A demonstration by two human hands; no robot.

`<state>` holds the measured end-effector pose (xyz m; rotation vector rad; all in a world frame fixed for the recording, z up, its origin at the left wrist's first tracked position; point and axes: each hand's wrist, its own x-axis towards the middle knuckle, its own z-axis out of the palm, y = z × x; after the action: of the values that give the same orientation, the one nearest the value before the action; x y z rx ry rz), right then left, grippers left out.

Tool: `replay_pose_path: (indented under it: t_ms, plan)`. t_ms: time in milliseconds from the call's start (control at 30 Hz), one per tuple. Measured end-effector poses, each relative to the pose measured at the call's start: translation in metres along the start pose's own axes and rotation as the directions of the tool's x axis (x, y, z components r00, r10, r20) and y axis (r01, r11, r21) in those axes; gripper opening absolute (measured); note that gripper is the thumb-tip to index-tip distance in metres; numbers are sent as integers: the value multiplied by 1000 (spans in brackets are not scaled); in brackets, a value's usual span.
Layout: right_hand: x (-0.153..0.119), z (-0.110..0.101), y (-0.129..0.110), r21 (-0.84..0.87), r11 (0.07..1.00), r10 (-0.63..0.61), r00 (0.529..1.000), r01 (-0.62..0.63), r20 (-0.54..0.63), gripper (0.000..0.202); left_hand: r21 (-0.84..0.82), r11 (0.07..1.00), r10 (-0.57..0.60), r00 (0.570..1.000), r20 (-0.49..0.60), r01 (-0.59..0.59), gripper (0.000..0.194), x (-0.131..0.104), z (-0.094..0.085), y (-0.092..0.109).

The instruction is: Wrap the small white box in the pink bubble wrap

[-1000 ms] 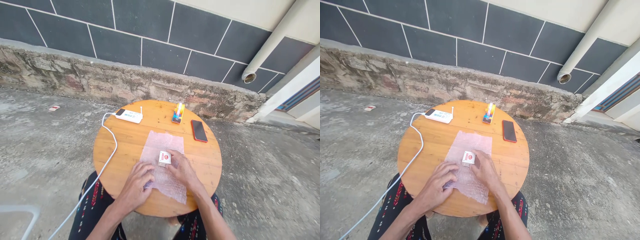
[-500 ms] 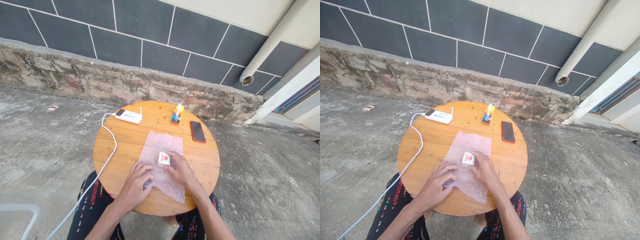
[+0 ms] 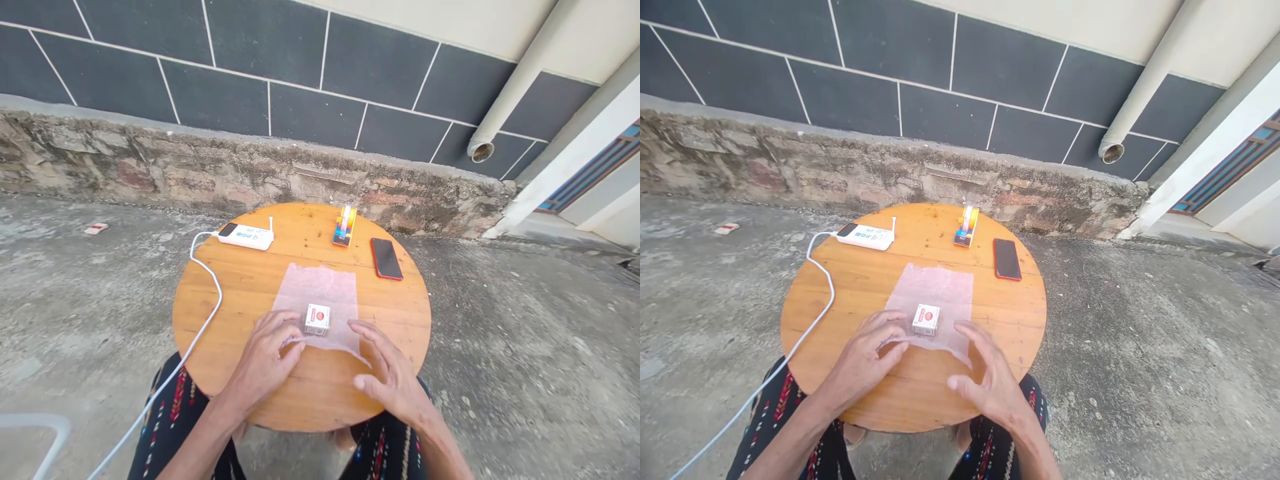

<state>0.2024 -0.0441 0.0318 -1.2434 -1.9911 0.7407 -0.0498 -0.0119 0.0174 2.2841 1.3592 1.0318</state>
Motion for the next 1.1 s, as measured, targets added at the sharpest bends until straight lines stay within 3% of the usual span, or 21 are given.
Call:
replay_pose_path:
  t_ms: [67,100,200,267,433,567,733,1100]
  plan:
    - [-9,6,3,-34,998,45,999,-45,-12,70,-8,999,-47,999,-11,47,10,4,3,0]
    - [-10,10,6,-42,997,66,997,-68,-45,65,-11,997,-70,997,-17,70,10,7,5,0]
    - [0,23,18,23,994,110,975,-108,-191,24,-34,993,-114,993,-27,113,9,16,10,-2]
    - [11,28,24,93,990,127,955,-105,-268,13,-68,990,-128,991,-25,126,10,22,11,-2]
    - [25,35,30,193,973,192,912,-129,-362,19,-181,963,-205,979,-7,200,10,37,14,-2]
    - [23,39,27,149,978,196,881,-145,-430,19,-272,911,-306,950,61,311,13,41,21,-1]
    - [23,39,23,143,965,261,876,-221,-407,20,-358,838,-398,910,117,413,17,41,25,-1]
    - [0,41,17,206,941,325,890,-269,-321,21,-406,792,-394,890,230,456,13,22,15,9]
